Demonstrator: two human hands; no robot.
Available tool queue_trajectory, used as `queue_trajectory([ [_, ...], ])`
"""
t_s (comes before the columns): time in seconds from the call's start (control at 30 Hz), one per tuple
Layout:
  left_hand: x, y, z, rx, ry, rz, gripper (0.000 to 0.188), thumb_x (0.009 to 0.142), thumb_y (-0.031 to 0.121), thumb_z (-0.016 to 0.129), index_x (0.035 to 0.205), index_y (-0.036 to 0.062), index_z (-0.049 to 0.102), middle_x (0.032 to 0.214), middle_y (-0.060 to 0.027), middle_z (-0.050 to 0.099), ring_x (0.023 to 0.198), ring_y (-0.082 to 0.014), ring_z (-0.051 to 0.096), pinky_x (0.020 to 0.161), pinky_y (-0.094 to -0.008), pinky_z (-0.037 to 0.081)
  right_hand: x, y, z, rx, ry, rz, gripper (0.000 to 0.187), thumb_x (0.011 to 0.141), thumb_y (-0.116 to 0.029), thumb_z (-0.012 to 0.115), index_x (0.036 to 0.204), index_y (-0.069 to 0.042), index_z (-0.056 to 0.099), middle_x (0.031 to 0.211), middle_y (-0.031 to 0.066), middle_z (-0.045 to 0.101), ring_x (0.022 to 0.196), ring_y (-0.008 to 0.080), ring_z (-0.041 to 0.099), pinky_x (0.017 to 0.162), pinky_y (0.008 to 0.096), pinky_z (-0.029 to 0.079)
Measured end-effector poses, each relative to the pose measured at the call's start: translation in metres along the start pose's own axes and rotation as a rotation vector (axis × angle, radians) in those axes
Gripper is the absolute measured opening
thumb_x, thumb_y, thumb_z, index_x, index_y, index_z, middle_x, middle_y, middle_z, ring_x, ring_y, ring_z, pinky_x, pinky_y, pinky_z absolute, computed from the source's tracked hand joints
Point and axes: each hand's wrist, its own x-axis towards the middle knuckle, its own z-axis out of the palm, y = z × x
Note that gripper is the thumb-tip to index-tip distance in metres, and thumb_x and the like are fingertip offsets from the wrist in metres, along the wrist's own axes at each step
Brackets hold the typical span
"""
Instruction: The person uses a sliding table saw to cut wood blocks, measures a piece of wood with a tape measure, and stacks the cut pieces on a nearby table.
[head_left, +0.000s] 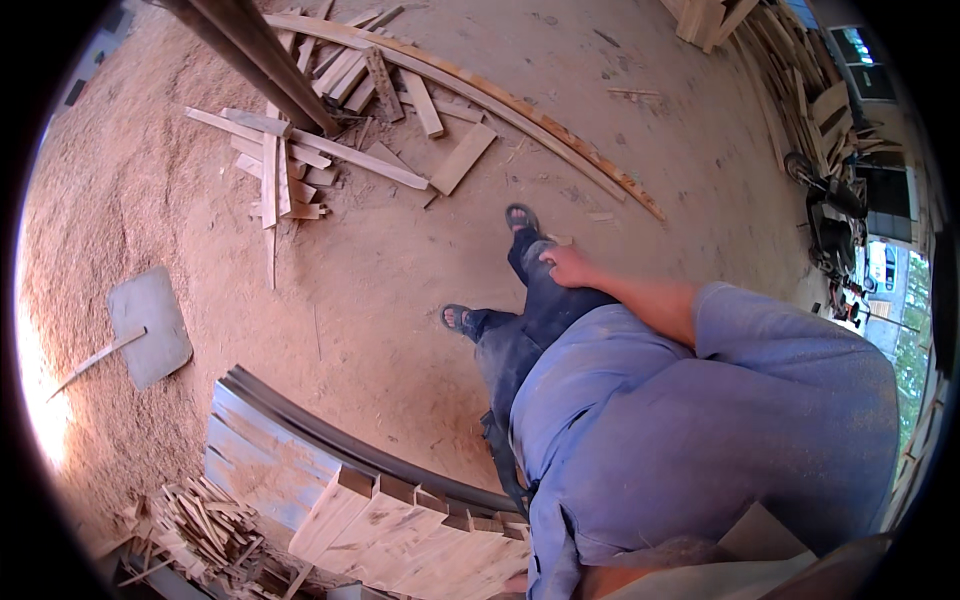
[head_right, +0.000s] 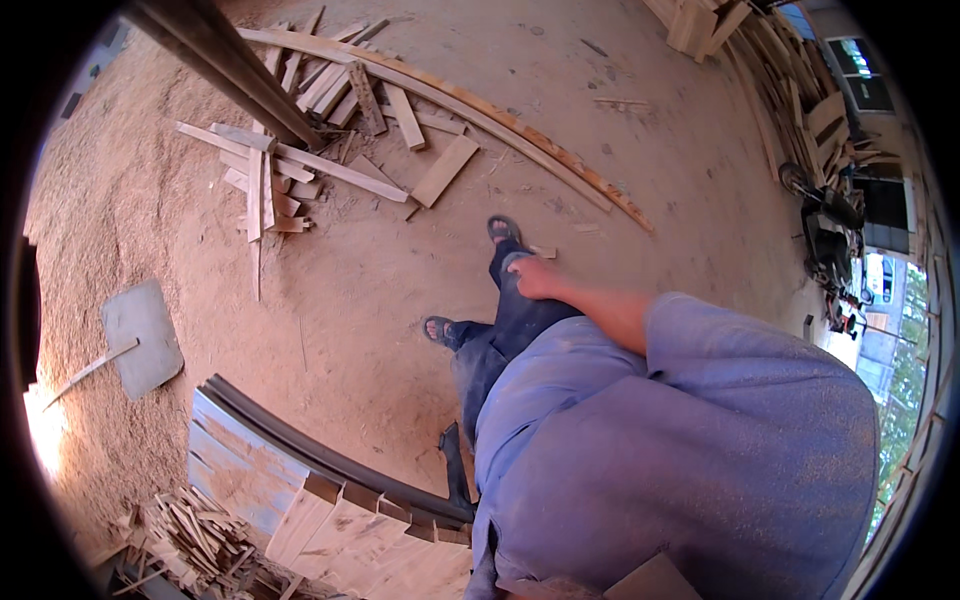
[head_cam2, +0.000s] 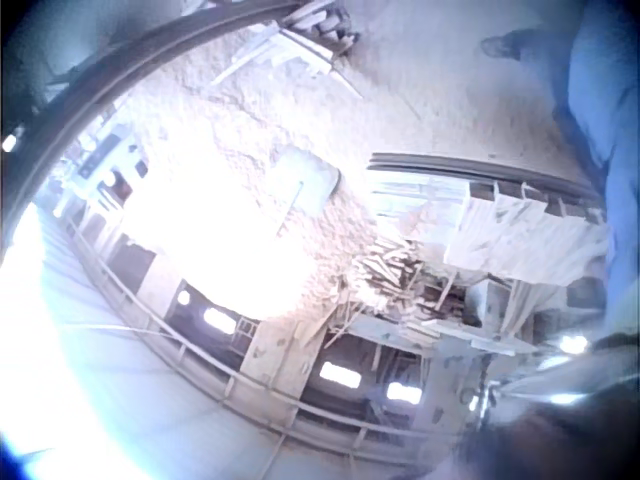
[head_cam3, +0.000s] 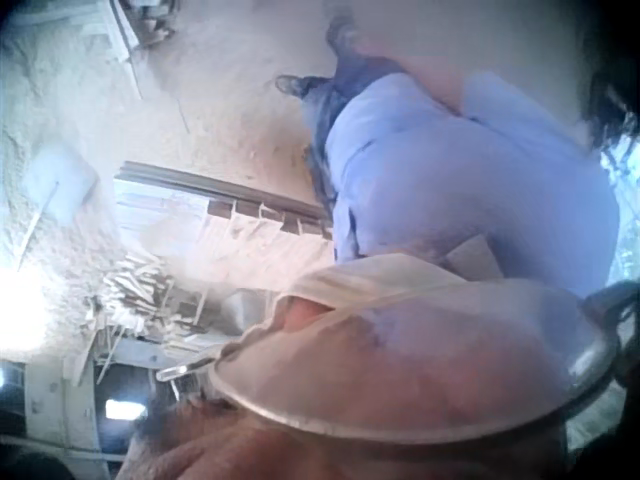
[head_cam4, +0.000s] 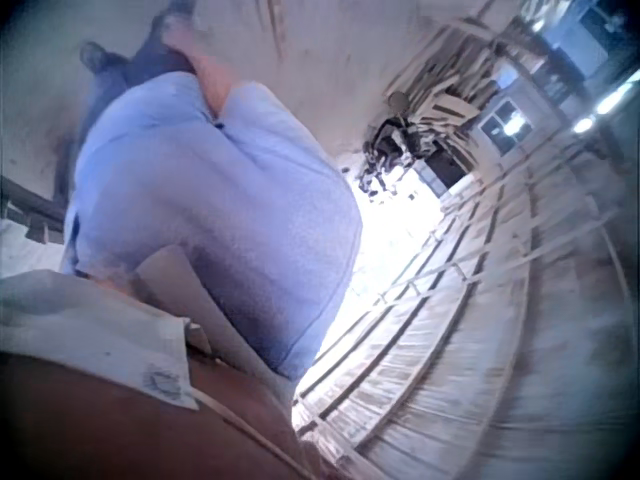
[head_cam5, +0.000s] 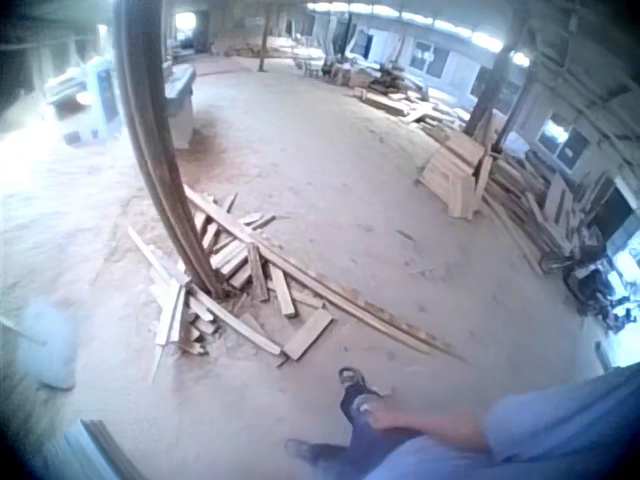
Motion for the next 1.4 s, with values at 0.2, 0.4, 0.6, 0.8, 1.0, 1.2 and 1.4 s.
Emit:
queue_trajectory([
  [0.2,-0.035,0.052,-0.041,0.238,-0.106,0.077,0.087,0.104,0.055,0.055,0.16,-0.0078,0.031,0.165,-0.031,0.029,0.149,-0.0477,0.032,0.123,-0.0548,0.029,0.075,0.05,-0.047,0.103,0.005,0.049,0.041,0.084,-0.008,0.06,0.122,-0.005,0.074,0.122,0.0236,0.072,0.119,0.0407,0.067,0.104,0.0476,0.052],
  [0.4,-0.077,0.224,-0.05,0.09,-0.37,0.196,0.085,0.104,0.053,0.058,0.159,-0.0064,0.034,0.161,-0.0309,0.035,0.146,-0.0486,0.036,0.122,-0.0558,0.031,0.168,0.116,-0.087,0.124,-0.105,0.178,0.045,0.083,-0.007,0.061,0.127,-0.006,0.072,0.126,0.0222,0.072,0.119,0.0392,0.067,0.103,0.0464,0.053],
  [0.6,-0.118,0.454,0.015,-0.268,-0.724,0.721,0.062,0.1,0.026,0.07,0.152,0.001,0.048,0.156,-0.0276,0.046,0.146,-0.0475,0.04,0.12,-0.0581,0.031,0.256,0.153,-0.118,-0.178,-0.264,0.091,0.045,0.083,-0.01,0.063,0.127,-0.005,0.071,0.125,0.0232,0.071,0.12,0.0397,0.067,0.102,0.0481,0.053],
  [0.8,-0.148,0.483,0.15,-0.286,-1.061,0.447,0.058,0.094,0.015,0.07,0.146,-0.0035,0.05,0.152,-0.0289,0.049,0.14,-0.0497,0.043,0.12,-0.0544,0.033,0.356,0.146,-0.112,-0.396,-0.349,0.031,0.042,0.083,-0.015,0.065,0.123,-0.004,0.071,0.124,0.0223,0.072,0.118,0.0401,0.067,0.099,0.0507,0.054],
  [1.0,-0.161,0.453,0.27,-0.149,-1.025,0.529,0.06,0.092,0.021,0.07,0.143,-0.0056,0.052,0.151,-0.0304,0.048,0.136,-0.0513,0.045,0.118,-0.0558,0.036,0.461,0.107,-0.033,-0.42,-0.48,-0.108,0.047,0.081,-0.017,0.071,0.125,-0.003,0.067,0.125,0.0211,0.07,0.123,0.0391,0.064,0.102,0.0492,0.052],
  [1.2,-0.14,0.467,0.296,-0.022,-1.02,0.417,0.056,0.091,0.024,0.069,0.137,-0.0046,0.057,0.152,-0.0302,0.047,0.137,-0.0509,0.044,0.115,-0.0564,0.037,0.574,0.109,0.077,-0.791,-0.231,-0.428,0.069,0.082,-0.017,0.074,0.146,-0.002,0.053,0.147,0.016,0.056,0.144,0.0334,0.046,0.121,0.049,0.035],
  [1.4,-0.12,0.458,0.305,-0.133,-0.95,0.41,0.05,0.094,0.024,0.067,0.135,-0.0008,0.056,0.151,-0.0303,0.048,0.133,-0.0535,0.047,0.111,-0.0611,0.039,0.628,0.148,0.131,-0.867,-0.088,-0.529,0.067,0.084,-0.013,0.071,0.147,-0.002,0.051,0.142,0.0174,0.056,0.14,0.0336,0.047,0.119,0.0488,0.034],
])
